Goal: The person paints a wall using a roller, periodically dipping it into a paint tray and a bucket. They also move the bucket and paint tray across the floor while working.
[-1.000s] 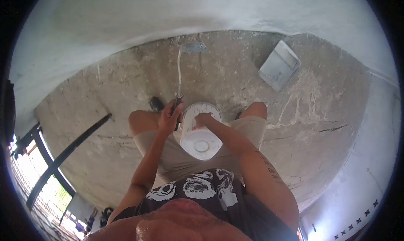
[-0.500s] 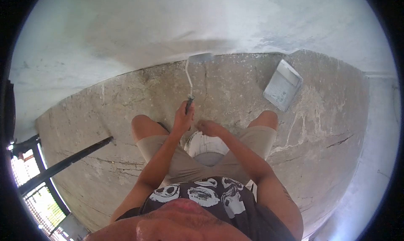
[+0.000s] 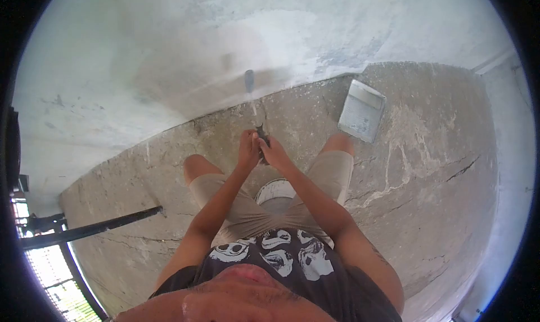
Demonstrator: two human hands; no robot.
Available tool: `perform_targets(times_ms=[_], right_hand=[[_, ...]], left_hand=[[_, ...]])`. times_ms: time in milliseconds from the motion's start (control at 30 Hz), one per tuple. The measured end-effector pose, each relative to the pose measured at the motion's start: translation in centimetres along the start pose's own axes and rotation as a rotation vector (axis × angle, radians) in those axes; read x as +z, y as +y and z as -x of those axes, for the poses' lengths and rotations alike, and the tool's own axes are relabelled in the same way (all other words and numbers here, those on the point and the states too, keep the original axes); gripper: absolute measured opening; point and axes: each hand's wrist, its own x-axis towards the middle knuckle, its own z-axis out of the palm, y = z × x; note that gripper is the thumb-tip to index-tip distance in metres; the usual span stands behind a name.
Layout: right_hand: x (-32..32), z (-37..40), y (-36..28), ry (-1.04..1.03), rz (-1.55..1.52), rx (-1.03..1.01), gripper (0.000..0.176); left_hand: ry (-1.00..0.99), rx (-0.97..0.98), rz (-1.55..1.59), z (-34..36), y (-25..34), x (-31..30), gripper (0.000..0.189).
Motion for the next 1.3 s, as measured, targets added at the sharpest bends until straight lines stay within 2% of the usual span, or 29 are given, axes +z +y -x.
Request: perform_targets(times_ms=[33,100,167,200,300,433,533,600,767,900,1000,1067,1133,1200,1300], right_hand=[[-1.0,0.6,-1.1,0.005,-0.005,-0.013,0.046],[-3.5,2.1,-3.8,0.033,0.145,-0.010,0.037],[-6.4,-0.3,-0.6,0.295,0.484,-0.397,0.031],[-8.1,-0.3,-1.6,0.356,0.529,-0.462,0.030],[-13.8,-1.0,-6.1,0.524,0.656,-0.604,0.031],[-18.6,-2.8,-12.6,0.611,0.909,-0.480,0.036],[-19.7,-4.7,-15.5,0.675,0.985,-0.431,0.036],[-20.3,-6.5,-16.7,0.707,1.016,-0.436,0.035],[-20.3,-8.7,-14.1,0.765,1.061,-0.397,0.032],[-19.3,-10.9,-11.1,0.742,1.011,-0.339,0.032],[-19.1,-12.1,-8.8,0.712,0.977,-0.277,0.031],[-19.4,-12.1,-8.0,0.689,0.945,-0.291,0.032],[-19.5,-11.6,-8.2,0.686,0.945,-0.290,0.033],[-19.2,-11.4,-9.2,0.682,0.940,-0.306,0.033],[-18.5,-11.4,-10.9,0.734,0.862,-0.393,0.033]], left_hand=[[0.000,0.015,-0.003,-0.5,0.7,-0.5,0.041],[-0.379,0.091,-0.002,-2.2,2.4,-2.2,0.035],[-0.435,0.050,0.026,-4.1,3.9,-3.7,0.033],[-0.499,-0.008,0.063,-5.0,4.6,-4.6,0.031],[-0.442,-0.044,0.007,-7.5,7.3,-7.9,0.029],[-0.423,-0.027,-0.029,-8.0,4.2,-8.6,0.035],[-0.396,-0.071,0.053,-9.1,3.3,-8.7,0.035],[-0.444,-0.062,-0.041,-9.8,2.0,-7.4,0.037],[-0.499,-0.114,-0.040,-12.0,-0.3,-3.9,0.041],[-0.497,-0.199,-0.004,-11.9,-1.4,-2.8,0.041],[-0.574,-0.228,-0.062,-12.7,-0.8,-2.4,0.039],[-0.557,-0.178,0.027,-12.6,-2.5,-0.9,0.038],[-0.526,-0.123,0.125,-12.3,-3.0,0.0,0.037],[-0.616,-0.218,-0.019,-12.0,-2.8,0.0,0.035],[-0.627,-0.213,-0.057,-12.1,-2.2,-0.3,0.032]])
